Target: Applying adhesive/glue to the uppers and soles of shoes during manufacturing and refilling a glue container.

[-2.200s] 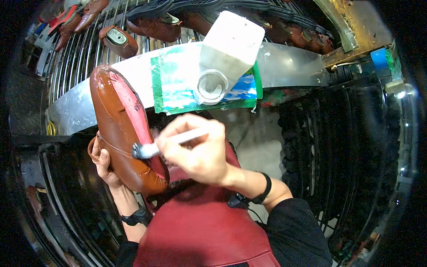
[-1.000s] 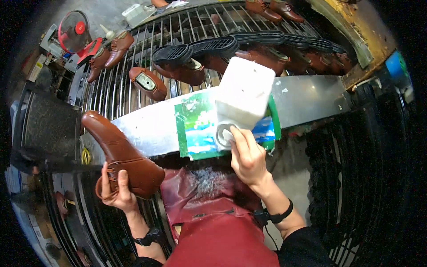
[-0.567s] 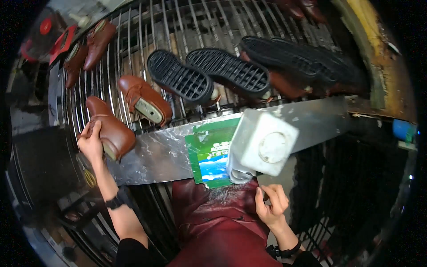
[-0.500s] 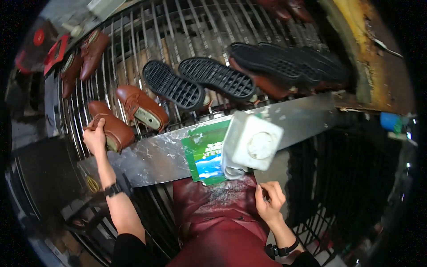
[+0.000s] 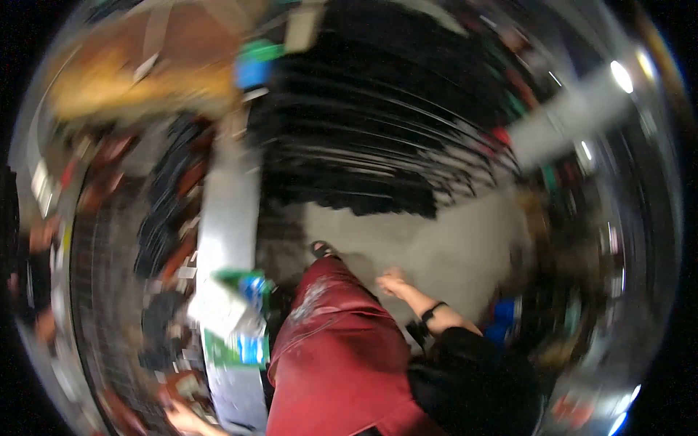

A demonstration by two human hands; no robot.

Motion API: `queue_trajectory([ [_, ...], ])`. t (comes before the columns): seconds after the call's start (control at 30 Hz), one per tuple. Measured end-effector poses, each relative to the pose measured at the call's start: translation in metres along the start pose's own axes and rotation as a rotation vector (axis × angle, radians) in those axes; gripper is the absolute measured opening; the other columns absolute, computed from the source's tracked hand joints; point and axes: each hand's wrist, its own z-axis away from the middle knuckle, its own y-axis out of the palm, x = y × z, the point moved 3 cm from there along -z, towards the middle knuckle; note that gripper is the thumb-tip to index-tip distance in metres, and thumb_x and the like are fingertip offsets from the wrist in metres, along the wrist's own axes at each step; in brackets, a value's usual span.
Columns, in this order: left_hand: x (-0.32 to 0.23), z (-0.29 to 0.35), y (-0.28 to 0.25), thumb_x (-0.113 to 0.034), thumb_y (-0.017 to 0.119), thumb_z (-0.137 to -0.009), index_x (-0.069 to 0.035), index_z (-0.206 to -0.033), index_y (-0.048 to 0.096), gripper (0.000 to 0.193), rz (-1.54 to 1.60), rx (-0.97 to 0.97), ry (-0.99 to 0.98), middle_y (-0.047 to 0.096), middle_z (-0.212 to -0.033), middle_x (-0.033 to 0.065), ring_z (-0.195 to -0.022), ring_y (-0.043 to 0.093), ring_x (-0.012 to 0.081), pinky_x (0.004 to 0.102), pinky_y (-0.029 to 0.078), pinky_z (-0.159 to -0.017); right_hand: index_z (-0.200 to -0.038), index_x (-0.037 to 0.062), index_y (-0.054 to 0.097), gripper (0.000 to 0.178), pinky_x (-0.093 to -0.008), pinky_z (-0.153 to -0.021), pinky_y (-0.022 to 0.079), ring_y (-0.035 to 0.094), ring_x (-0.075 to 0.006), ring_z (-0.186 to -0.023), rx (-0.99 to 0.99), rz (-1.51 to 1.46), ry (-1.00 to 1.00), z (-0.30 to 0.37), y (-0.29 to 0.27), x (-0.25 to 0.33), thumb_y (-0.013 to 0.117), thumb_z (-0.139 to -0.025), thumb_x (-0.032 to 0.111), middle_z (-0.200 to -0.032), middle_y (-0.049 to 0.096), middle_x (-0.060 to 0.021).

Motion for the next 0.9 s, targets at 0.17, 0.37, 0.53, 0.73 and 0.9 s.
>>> queue_trajectory([
  [0.17, -0.26, 0.161, 0.032, -0.013, 0.067, -0.099, 0.009, -0.081, 0.063, 0.029, 0.578, 0.277, 0.603, 0.056, -0.063, 0.0072, -0.059, 0.045, 0.0147, 0.0352, 0.044, -0.056, -0.092, 0.0019, 0.072, 0.019, -0.0346, -0.048, 0.054, 0.067, -0.0186, -0.055, 0.179, 0.187, 0.022, -0.082, -0.027, -0.021, 0.072, -0.083, 0.019, -0.075, 0.071, -0.0087],
  [0.37, -0.524, 0.413, 0.142, -0.008, 0.07, -0.095, 0.006, -0.095, 0.07, 0.014, 0.431, 1.027, 1.217, 0.074, -0.082, 0.0135, -0.072, 0.07, 0.0165, 0.0306, 0.055, -0.064, -0.097, 0.0023, 0.071, 0.025, -0.0352, -0.051, 0.055, 0.068, -0.0207, -0.057, 0.279, -0.003, -0.139, -0.258, -0.07, -0.017, 0.072, -0.085, 0.024, -0.071, 0.07, -0.0086],
  [0.53, -0.618, 0.582, 0.307, -0.016, 0.076, -0.093, 0.003, -0.107, 0.074, 0.023, -0.055, 1.379, 1.208, 0.076, -0.082, 0.0106, -0.073, 0.07, 0.0132, 0.0301, 0.055, -0.067, -0.105, 0.0004, 0.071, 0.034, -0.0384, -0.057, 0.057, 0.072, -0.0263, -0.067, 0.182, -0.179, 0.077, -0.427, -0.132, -0.027, 0.073, -0.086, 0.028, -0.081, 0.073, -0.0145],
  [0.73, -0.646, 0.736, 0.525, -0.017, 0.071, -0.097, -0.003, -0.099, 0.068, 0.014, -0.328, 1.708, 0.772, 0.061, -0.077, 0.0002, -0.064, 0.056, 0.008, 0.0244, 0.044, -0.055, -0.161, 0.005, 0.029, 0.09, -0.0395, -0.069, 0.057, 0.071, -0.027, -0.087, -0.18, -0.926, 0.335, -0.573, -0.188, -0.057, 0.075, -0.092, 0.04, -0.123, 0.068, -0.0231],
  [0.9, -0.675, 0.886, 0.735, -0.029, 0.075, -0.097, -0.003, -0.151, 0.039, 0.07, -0.019, 1.706, 0.699, 0.058, -0.088, 0.0014, -0.076, 0.058, 0.0131, 0.0307, 0.048, -0.064, -0.162, 0.0085, 0.025, 0.097, -0.0419, -0.075, 0.055, 0.063, -0.0264, -0.111, -0.464, -1.222, 0.067, -0.692, -0.275, -0.09, 0.081, -0.088, 0.04, -0.127, 0.067, -0.0172],
])
